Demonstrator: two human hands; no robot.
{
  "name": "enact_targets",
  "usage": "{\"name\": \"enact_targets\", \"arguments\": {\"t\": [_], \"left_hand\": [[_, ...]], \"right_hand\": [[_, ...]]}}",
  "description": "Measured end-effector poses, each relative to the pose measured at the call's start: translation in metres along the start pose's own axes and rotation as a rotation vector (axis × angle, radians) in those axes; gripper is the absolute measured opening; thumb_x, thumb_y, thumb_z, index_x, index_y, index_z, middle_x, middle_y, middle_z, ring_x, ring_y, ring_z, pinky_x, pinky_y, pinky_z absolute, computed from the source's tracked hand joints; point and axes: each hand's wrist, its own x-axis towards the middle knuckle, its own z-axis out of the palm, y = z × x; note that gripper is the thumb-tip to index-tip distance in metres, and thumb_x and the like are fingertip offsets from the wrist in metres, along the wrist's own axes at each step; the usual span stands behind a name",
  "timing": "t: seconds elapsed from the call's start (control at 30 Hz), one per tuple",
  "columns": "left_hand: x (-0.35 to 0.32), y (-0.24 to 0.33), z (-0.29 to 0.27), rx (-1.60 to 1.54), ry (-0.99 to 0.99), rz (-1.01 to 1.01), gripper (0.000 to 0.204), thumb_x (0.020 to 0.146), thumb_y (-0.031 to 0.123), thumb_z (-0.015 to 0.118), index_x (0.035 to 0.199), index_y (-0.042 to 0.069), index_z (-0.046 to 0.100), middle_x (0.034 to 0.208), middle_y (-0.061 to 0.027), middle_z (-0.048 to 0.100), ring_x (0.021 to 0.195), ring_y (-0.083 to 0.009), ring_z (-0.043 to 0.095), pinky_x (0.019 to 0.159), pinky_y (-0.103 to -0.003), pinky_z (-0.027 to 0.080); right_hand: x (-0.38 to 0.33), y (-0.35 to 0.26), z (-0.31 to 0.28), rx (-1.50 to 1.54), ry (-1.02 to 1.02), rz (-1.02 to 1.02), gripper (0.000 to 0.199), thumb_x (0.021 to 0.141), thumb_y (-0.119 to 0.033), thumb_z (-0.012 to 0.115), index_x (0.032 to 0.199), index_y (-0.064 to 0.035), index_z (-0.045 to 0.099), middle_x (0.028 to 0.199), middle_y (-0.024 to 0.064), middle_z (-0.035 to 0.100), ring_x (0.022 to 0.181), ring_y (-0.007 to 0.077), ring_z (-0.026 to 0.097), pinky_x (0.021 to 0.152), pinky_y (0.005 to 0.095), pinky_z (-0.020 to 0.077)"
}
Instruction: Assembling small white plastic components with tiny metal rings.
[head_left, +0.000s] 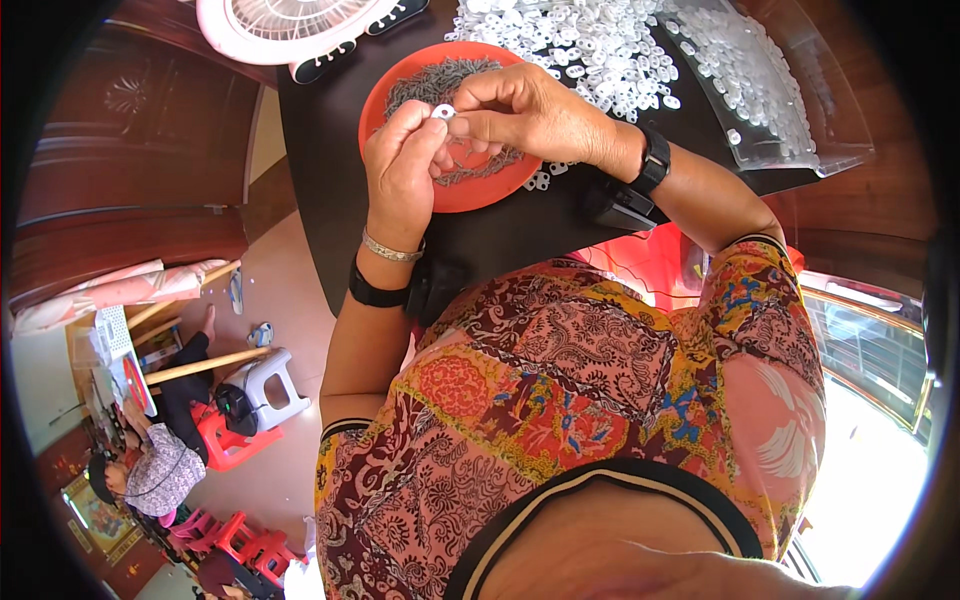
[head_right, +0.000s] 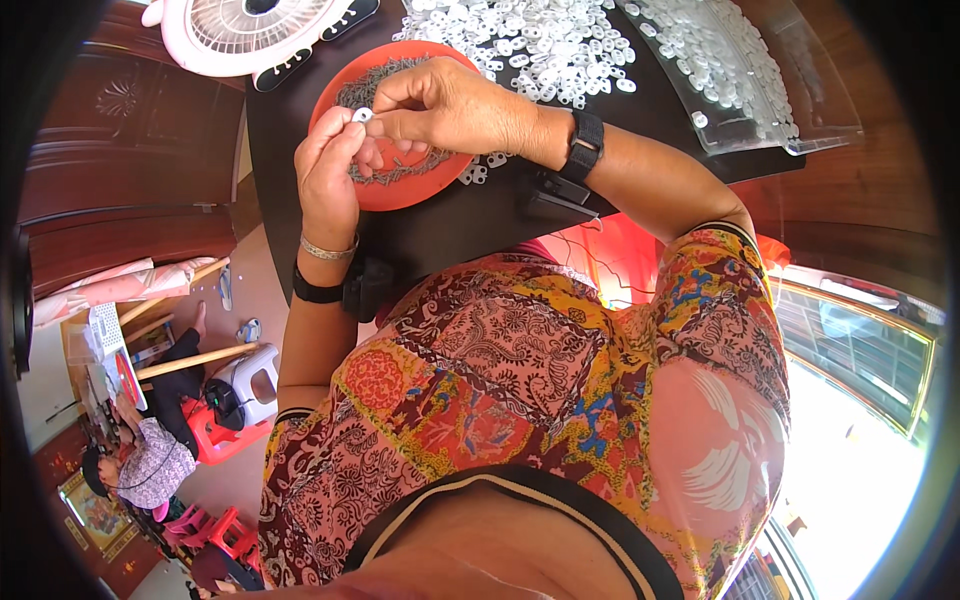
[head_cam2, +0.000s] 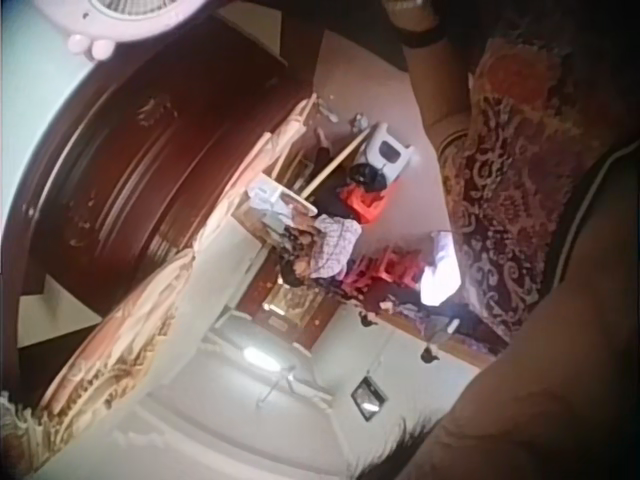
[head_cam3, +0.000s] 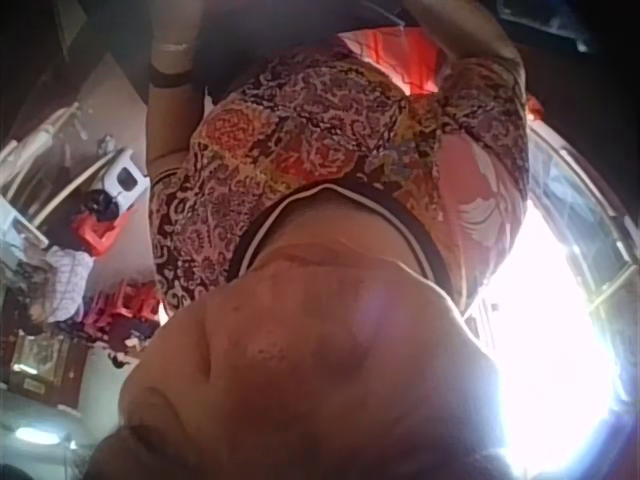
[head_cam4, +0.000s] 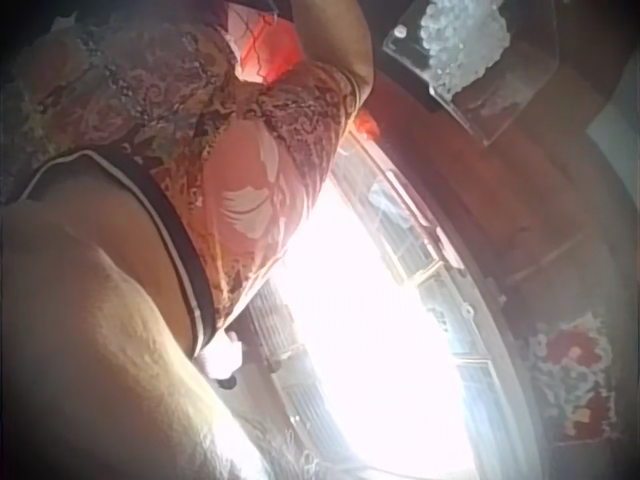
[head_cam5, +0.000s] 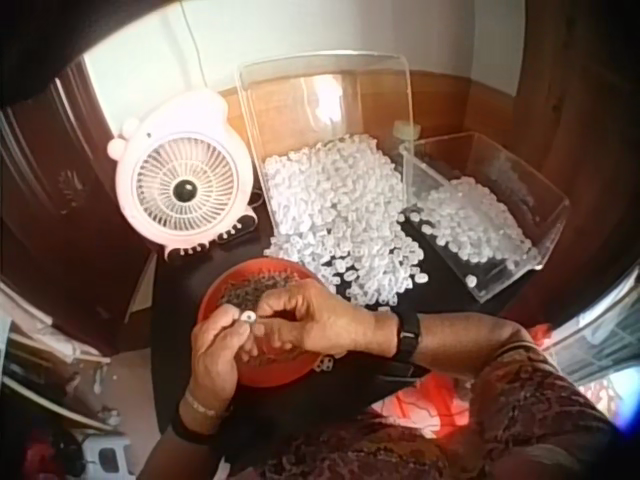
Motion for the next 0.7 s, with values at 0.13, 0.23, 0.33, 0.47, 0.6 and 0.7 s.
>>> {"name": "enact_targets", "arguments": {"t": [0.13,0.23,0.33,0.47,0.6,0.7], "left_hand": [[-0.002,0.001,0.009,-0.183,0.130,0.002,0.019,0.090,0.017,0.050,0.080,0.001,0.054,0.062,-0.0007,0.050,0.056,-0.0086,0.050,0.051,-0.022,0.038],[0.003,0.001,-0.001,-0.298,0.192,-0.014,0.020,0.091,0.017,0.048,0.079,0.001,0.052,0.065,-0.0019,0.049,0.056,-0.0106,0.050,0.052,-0.023,0.039],[0.002,0.001,-0.004,-0.324,0.180,-0.042,0.020,0.091,0.017,0.047,0.080,0.001,0.053,0.067,-0.0024,0.050,0.058,-0.0112,0.050,0.053,-0.023,0.039],[0.001,0.003,-0.002,-0.329,0.153,-0.065,0.021,0.091,0.018,0.047,0.081,0.002,0.054,0.069,-0.0027,0.051,0.060,-0.0117,0.051,0.055,-0.024,0.039],[0.000,0.003,-0.004,-0.340,0.082,-0.048,0.021,0.094,0.019,0.044,0.090,0.001,0.054,0.071,-0.0034,0.050,0.063,-0.0134,0.051,0.058,-0.024,0.037],[0.000,0.004,-0.003,-0.350,0.071,-0.034,0.021,0.094,0.019,0.043,0.089,0.001,0.054,0.070,-0.0038,0.050,0.063,-0.0140,0.051,0.058,-0.025,0.037]], "right_hand": [[0.001,0.000,-0.001,0.067,-0.035,0.058,0.018,0.092,-0.018,0.059,0.082,-0.0038,0.063,0.066,-0.0012,0.059,0.062,0.0044,0.057,0.057,0.0202,0.0471],[-0.002,-0.002,0.001,0.069,-0.035,0.065,0.020,0.092,-0.019,0.059,0.080,-0.0036,0.062,0.065,0.0000,0.060,0.060,0.0055,0.058,0.056,0.0208,0.0482],[-0.002,0.001,0.003,0.101,-0.043,0.069,0.019,0.093,-0.020,0.057,0.084,-0.0039,0.063,0.067,0.0000,0.061,0.061,0.0053,0.058,0.057,0.0206,0.0482],[0.000,0.003,0.002,0.190,-0.072,0.058,0.020,0.095,-0.020,0.054,0.088,-0.0041,0.064,0.071,-0.0004,0.063,0.064,0.0052,0.059,0.058,0.0203,0.0483],[0.001,0.004,0.000,0.183,-0.083,0.064,0.021,0.096,-0.020,0.052,0.090,-0.0043,0.064,0.073,-0.0004,0.063,0.065,0.0053,0.060,0.058,0.0200,0.0483],[0.000,0.003,0.000,0.184,-0.080,0.076,0.020,0.096,-0.020,0.052,0.090,-0.0042,0.064,0.072,-0.0006,0.063,0.065,0.0054,0.060,0.059,0.0199,0.0484]]}}
